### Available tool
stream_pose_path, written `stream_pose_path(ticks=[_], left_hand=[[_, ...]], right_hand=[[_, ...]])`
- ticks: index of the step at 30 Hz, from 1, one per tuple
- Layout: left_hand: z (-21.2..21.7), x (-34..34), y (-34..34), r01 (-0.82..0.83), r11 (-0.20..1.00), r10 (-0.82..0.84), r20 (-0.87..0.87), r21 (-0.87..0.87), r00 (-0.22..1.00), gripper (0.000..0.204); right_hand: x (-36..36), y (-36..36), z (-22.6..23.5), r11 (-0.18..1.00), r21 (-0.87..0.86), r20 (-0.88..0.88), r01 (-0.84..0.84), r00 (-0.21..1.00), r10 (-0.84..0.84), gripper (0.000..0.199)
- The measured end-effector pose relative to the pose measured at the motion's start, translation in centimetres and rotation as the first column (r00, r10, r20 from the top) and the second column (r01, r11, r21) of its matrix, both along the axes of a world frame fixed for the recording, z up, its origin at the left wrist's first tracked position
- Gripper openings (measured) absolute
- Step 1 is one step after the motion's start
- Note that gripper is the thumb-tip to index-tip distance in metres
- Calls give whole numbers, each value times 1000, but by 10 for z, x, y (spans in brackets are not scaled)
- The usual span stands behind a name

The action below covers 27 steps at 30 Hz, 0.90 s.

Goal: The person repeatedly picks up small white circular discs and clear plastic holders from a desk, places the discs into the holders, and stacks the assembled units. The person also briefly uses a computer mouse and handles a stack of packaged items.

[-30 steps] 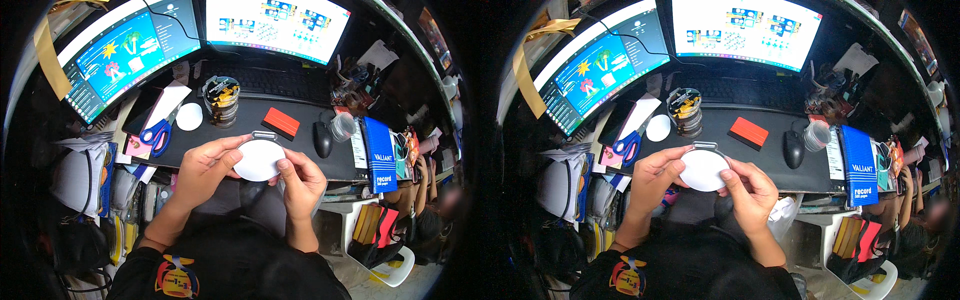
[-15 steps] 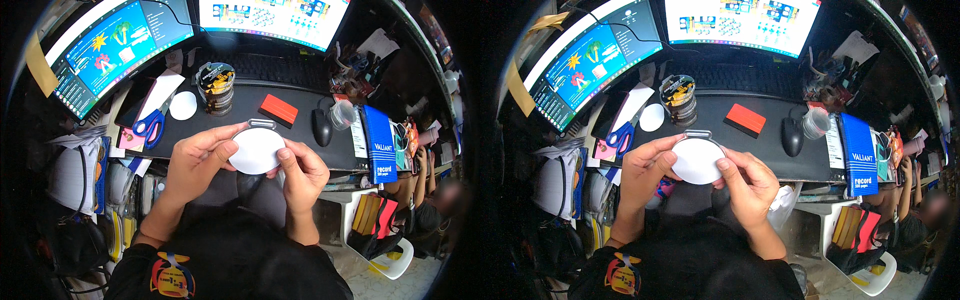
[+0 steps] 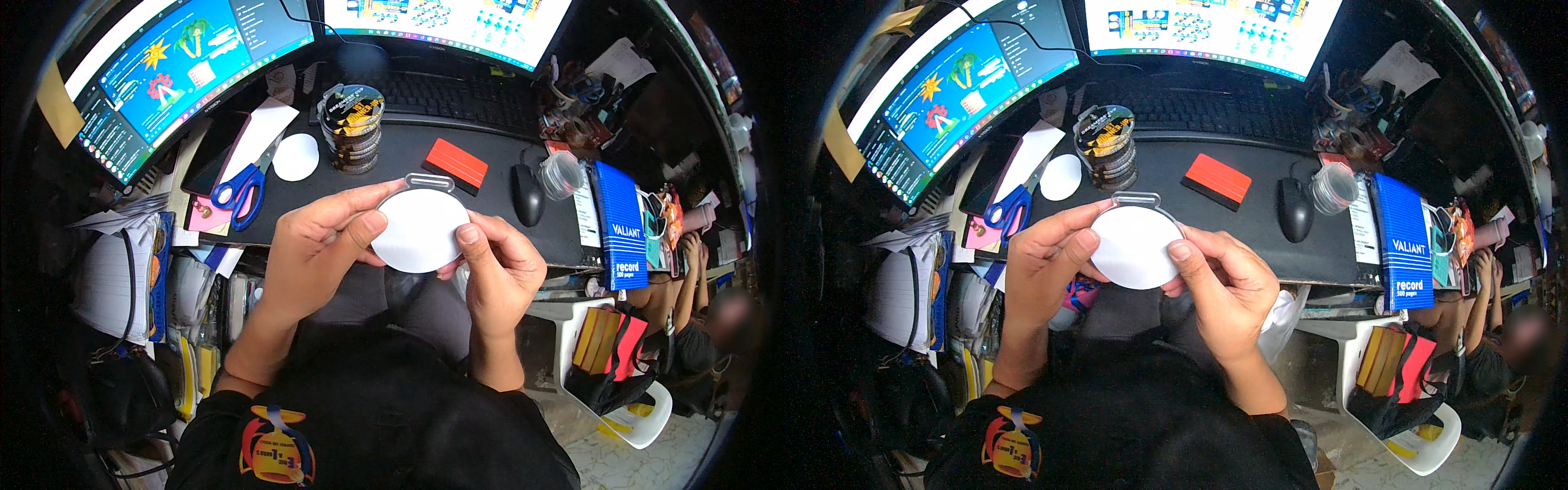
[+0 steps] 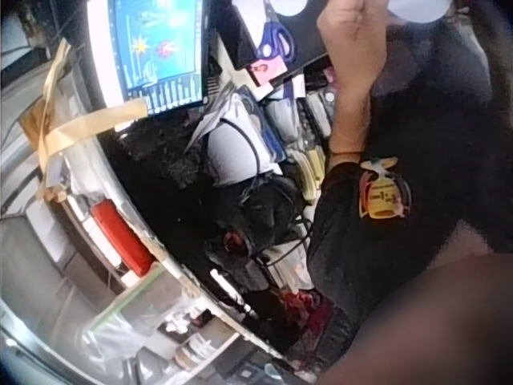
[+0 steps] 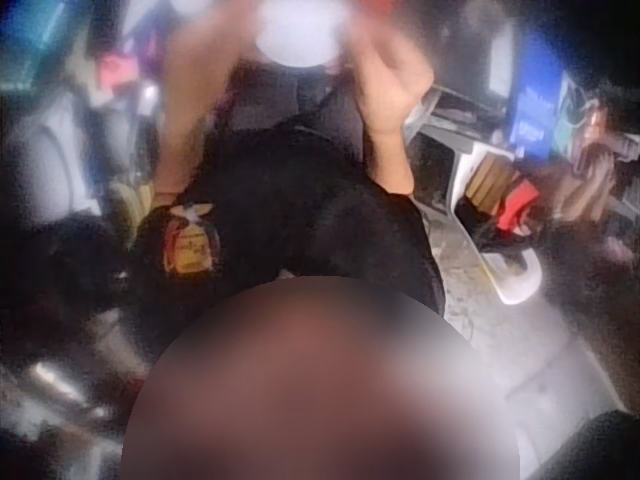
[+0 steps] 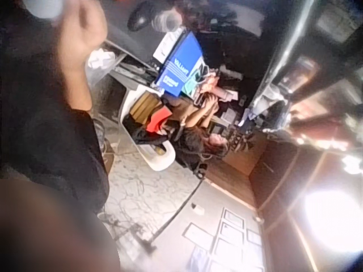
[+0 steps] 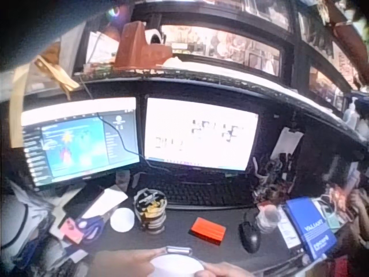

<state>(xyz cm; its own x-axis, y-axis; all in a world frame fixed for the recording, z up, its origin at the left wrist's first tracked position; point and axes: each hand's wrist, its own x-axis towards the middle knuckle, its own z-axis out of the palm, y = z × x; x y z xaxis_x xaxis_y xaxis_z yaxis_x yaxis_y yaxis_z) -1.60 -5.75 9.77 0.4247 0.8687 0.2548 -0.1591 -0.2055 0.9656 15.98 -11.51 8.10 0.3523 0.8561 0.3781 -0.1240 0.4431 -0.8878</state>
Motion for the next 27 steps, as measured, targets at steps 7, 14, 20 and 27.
stream_pose_path(ticks=[7,14,20,27], left_hand=[[0,0,0,-12,1000,12,-16,21,1000,33],[-1,2,5,-28,999,27,-22,-45,999,36],[-4,4,9,-11,993,12,8,-118,1000,37],[-6,5,9,-15,994,16,7,-108,1000,36]], right_hand=[[0,2,1,1000,-1,-10,-20,1000,20,16],[0,6,-1,996,-58,-85,-62,995,57,16],[1,8,-3,994,-83,-105,-69,993,60,17],[1,8,-5,997,-53,-82,-56,995,51,17]])
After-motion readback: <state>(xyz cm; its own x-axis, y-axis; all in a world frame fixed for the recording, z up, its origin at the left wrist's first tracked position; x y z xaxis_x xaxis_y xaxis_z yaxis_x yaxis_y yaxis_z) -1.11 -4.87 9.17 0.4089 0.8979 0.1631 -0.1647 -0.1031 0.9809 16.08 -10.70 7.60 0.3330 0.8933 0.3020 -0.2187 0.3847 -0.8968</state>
